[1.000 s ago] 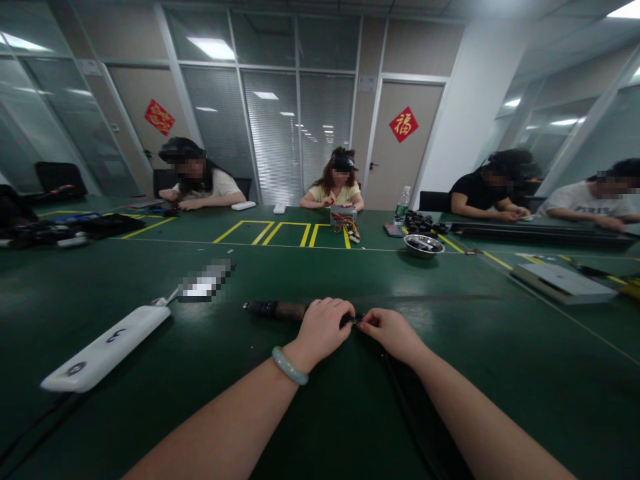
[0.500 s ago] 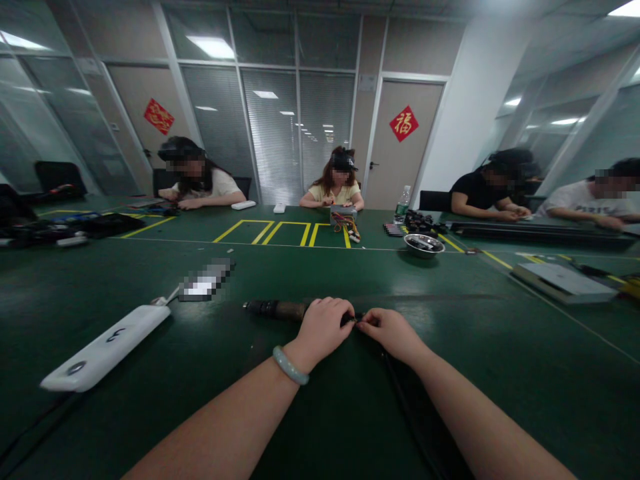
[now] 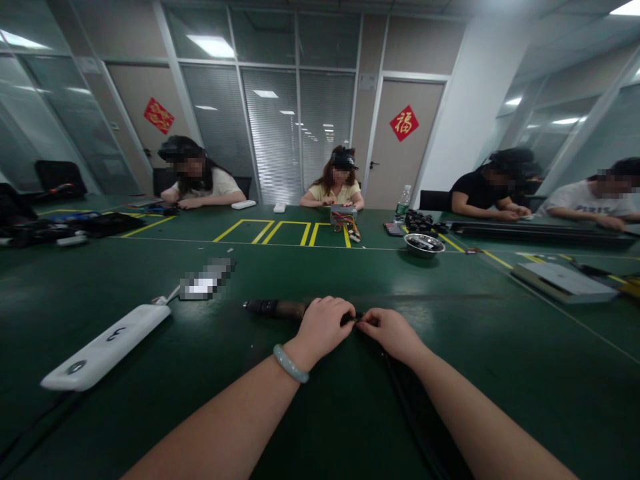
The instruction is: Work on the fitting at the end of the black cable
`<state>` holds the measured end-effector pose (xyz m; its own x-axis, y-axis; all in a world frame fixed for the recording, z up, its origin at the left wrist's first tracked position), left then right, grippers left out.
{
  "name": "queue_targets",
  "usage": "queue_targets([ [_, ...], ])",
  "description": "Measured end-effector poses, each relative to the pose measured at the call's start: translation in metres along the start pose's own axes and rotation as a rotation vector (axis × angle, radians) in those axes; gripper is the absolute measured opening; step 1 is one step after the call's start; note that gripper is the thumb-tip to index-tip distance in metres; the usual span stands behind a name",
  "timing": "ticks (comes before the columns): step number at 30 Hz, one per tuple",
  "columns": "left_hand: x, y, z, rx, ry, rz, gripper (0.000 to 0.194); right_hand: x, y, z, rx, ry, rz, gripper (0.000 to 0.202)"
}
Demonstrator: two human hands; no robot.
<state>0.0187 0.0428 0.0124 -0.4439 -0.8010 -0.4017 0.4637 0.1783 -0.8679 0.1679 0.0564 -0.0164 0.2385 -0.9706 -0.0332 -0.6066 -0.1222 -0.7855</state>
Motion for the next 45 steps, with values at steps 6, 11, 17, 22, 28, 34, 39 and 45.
queue_targets([
  [6, 0.0003, 0.0007, 0.0006, -0.008, -0.006, -0.008, 0.011, 0.0007, 0.0006, -0.0005, 0.019, 0.005, 0.010, 0.021],
  [11, -0.0001, 0.0014, 0.0004, 0.000, 0.002, 0.005, 0.010, 0.0011, 0.0008, -0.0021, 0.017, 0.005, 0.014, 0.021],
  [17, -0.0007, 0.0037, 0.0005, -0.037, -0.001, 0.006, 0.009, 0.0004, 0.0014, -0.0033, 0.016, 0.002, 0.020, 0.020],
  [22, 0.0007, 0.0032, -0.0021, -0.068, -0.050, 0.016, 0.020, 0.0003, 0.0019, -0.0013, 0.019, 0.035, 0.004, 0.021],
  [28, 0.0009, 0.0025, 0.0005, -0.038, 0.002, 0.006, 0.009, 0.0001, 0.0018, -0.0017, 0.013, 0.020, 0.002, 0.021],
  [34, 0.0010, 0.0025, -0.0019, -0.045, -0.045, 0.018, 0.016, 0.0005, 0.0007, -0.0011, 0.015, 0.020, 0.015, 0.024],
  [39, 0.0016, 0.0025, 0.0005, -0.031, 0.000, 0.014, 0.008, 0.0006, 0.0006, -0.0021, 0.000, 0.010, 0.007, 0.023],
  [45, 0.0015, 0.0020, -0.0023, -0.054, -0.054, 0.023, 0.019, 0.0004, 0.0001, -0.0035, 0.021, 0.001, 0.009, 0.025],
])
Point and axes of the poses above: each hand's wrist, its own x-axis away from the middle knuckle, its own y-axis out of the palm, z = x × y, the point moved 6 cm from there along -x, towards the middle knuckle, and after that the axes turned 2 degrees about z, right-handed, at the moved point
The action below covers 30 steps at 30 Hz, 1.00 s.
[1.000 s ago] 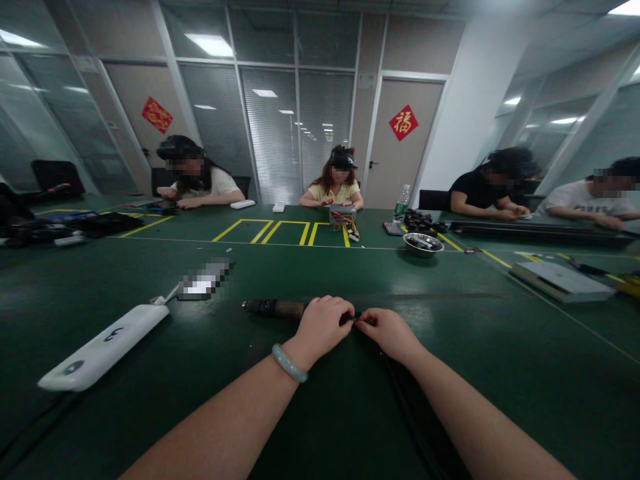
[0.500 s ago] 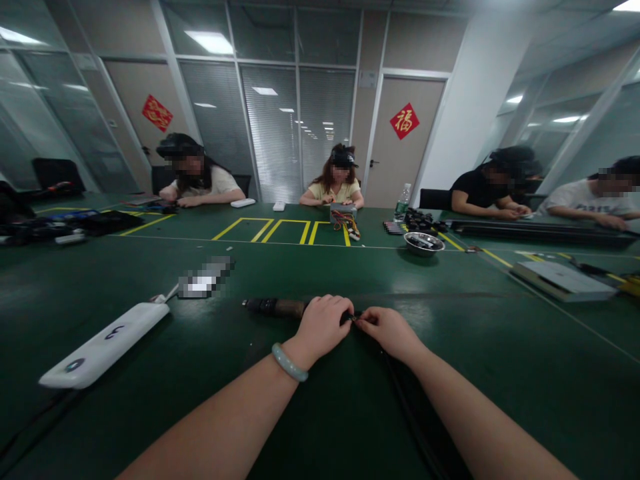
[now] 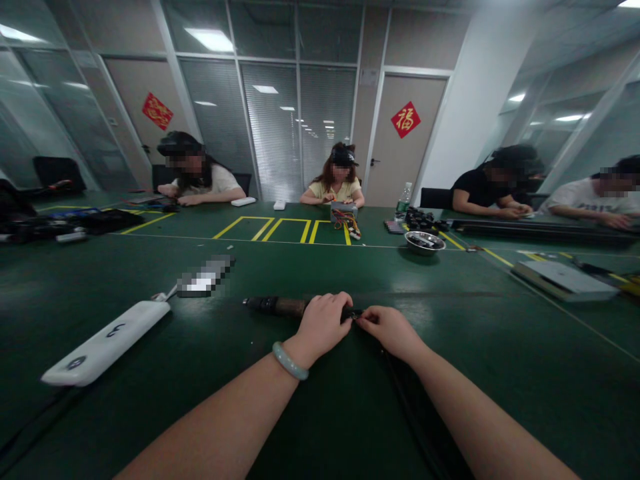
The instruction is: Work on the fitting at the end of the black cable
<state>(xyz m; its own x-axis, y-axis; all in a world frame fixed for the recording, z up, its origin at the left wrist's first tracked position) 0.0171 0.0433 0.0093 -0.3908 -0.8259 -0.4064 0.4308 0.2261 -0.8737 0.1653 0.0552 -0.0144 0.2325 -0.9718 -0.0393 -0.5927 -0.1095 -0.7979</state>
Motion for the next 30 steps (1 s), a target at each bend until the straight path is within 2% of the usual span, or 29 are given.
queue_targets([
  [6, -0.0002, 0.0015, 0.0028, 0.011, 0.069, 0.008, 0.009, 0.0001, 0.0000, 0.0011, -0.012, -0.015, 0.004, 0.024],
  [13, 0.0008, 0.0002, -0.0021, 0.018, 0.008, 0.047, 0.023, -0.0008, 0.0009, 0.0020, -0.010, 0.014, -0.003, 0.023],
  [19, -0.0001, -0.0003, 0.0024, 0.001, 0.066, -0.003, 0.008, -0.0002, 0.0005, 0.0015, -0.025, 0.016, -0.006, 0.021],
  [30, 0.0006, 0.0019, -0.0036, -0.004, -0.007, 0.044, 0.025, -0.0007, 0.0002, 0.0006, -0.017, 0.004, 0.001, 0.022],
])
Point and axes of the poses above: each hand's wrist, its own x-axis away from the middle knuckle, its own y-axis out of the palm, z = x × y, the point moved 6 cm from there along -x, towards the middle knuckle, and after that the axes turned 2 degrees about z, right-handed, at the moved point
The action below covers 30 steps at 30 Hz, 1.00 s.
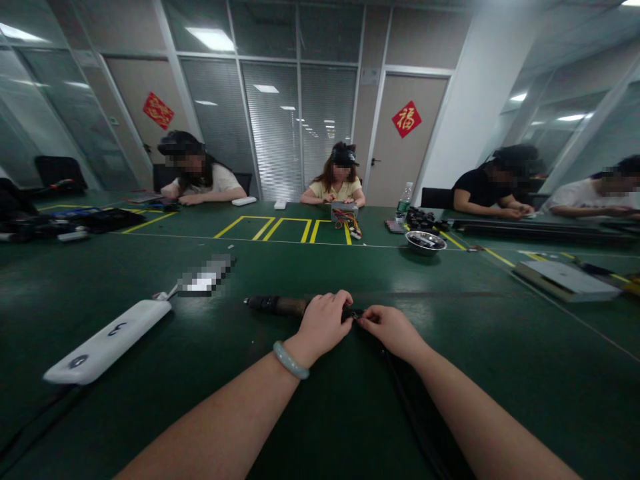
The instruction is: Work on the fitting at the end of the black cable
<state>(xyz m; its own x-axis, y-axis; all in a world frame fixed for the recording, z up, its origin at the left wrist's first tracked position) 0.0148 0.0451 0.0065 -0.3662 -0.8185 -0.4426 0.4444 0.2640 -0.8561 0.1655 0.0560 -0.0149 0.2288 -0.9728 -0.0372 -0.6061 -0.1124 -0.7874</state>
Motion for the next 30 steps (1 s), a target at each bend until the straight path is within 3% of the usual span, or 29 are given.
queue_targets([
  [7, -0.0004, -0.0006, 0.0042, 0.025, 0.080, -0.035, 0.008, -0.0012, 0.0024, 0.0033, 0.009, 0.000, -0.006, 0.024],
  [17, 0.0000, -0.0004, 0.0010, 0.006, 0.016, -0.018, 0.019, 0.0014, -0.0014, -0.0014, -0.006, 0.010, 0.001, 0.021],
  [24, 0.0000, -0.0021, 0.0055, 0.017, 0.064, -0.064, 0.008, 0.0020, -0.0018, -0.0029, -0.004, 0.022, -0.013, 0.023],
  [30, 0.0000, -0.0015, 0.0023, -0.005, 0.021, -0.020, 0.022, 0.0013, -0.0010, -0.0003, 0.009, 0.009, 0.002, 0.023],
])
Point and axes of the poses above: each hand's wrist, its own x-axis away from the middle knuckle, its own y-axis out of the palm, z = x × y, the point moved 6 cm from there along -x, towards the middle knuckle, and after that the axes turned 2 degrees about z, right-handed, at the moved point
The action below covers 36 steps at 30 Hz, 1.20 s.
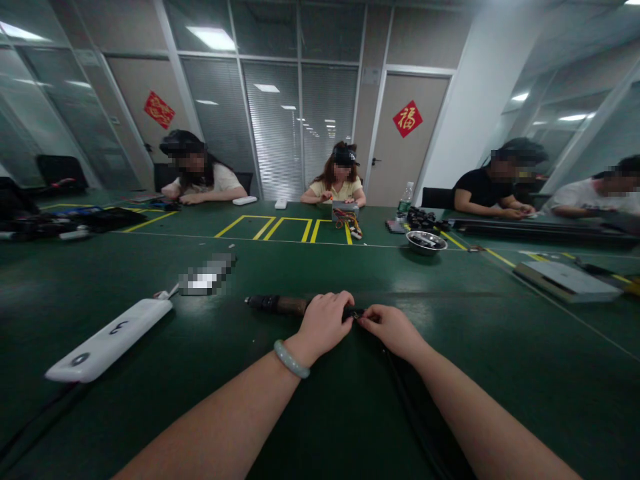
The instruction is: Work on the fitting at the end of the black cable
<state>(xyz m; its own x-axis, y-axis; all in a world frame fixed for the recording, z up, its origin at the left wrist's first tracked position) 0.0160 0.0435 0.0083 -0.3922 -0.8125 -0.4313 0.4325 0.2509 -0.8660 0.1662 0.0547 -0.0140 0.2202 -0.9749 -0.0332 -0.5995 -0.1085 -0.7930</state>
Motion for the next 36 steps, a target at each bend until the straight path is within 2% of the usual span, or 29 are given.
queue_targets([
  [3, 0.000, 0.000, -0.001, -0.003, -0.014, 0.012, 0.027, 0.000, 0.000, 0.001, 0.011, 0.001, 0.007, 0.022],
  [9, 0.000, 0.001, 0.003, 0.025, 0.050, -0.034, 0.009, 0.000, 0.000, -0.002, -0.002, -0.014, 0.006, 0.021],
  [14, -0.001, 0.001, 0.002, 0.034, 0.027, -0.033, 0.011, 0.000, 0.000, -0.001, -0.015, -0.001, -0.001, 0.023],
  [20, -0.001, 0.002, -0.001, -0.008, -0.040, -0.026, 0.024, -0.001, 0.002, 0.004, -0.010, 0.006, 0.014, 0.023],
  [26, -0.003, 0.002, 0.005, 0.001, 0.028, -0.055, 0.012, -0.002, 0.002, 0.008, -0.026, -0.007, 0.023, 0.020],
  [32, -0.003, 0.001, 0.003, -0.004, -0.007, -0.044, 0.016, -0.001, 0.003, 0.008, -0.036, -0.018, 0.026, 0.022],
  [36, -0.004, 0.003, 0.003, -0.003, 0.001, -0.065, 0.012, -0.001, 0.003, 0.009, -0.033, -0.011, 0.020, 0.021],
])
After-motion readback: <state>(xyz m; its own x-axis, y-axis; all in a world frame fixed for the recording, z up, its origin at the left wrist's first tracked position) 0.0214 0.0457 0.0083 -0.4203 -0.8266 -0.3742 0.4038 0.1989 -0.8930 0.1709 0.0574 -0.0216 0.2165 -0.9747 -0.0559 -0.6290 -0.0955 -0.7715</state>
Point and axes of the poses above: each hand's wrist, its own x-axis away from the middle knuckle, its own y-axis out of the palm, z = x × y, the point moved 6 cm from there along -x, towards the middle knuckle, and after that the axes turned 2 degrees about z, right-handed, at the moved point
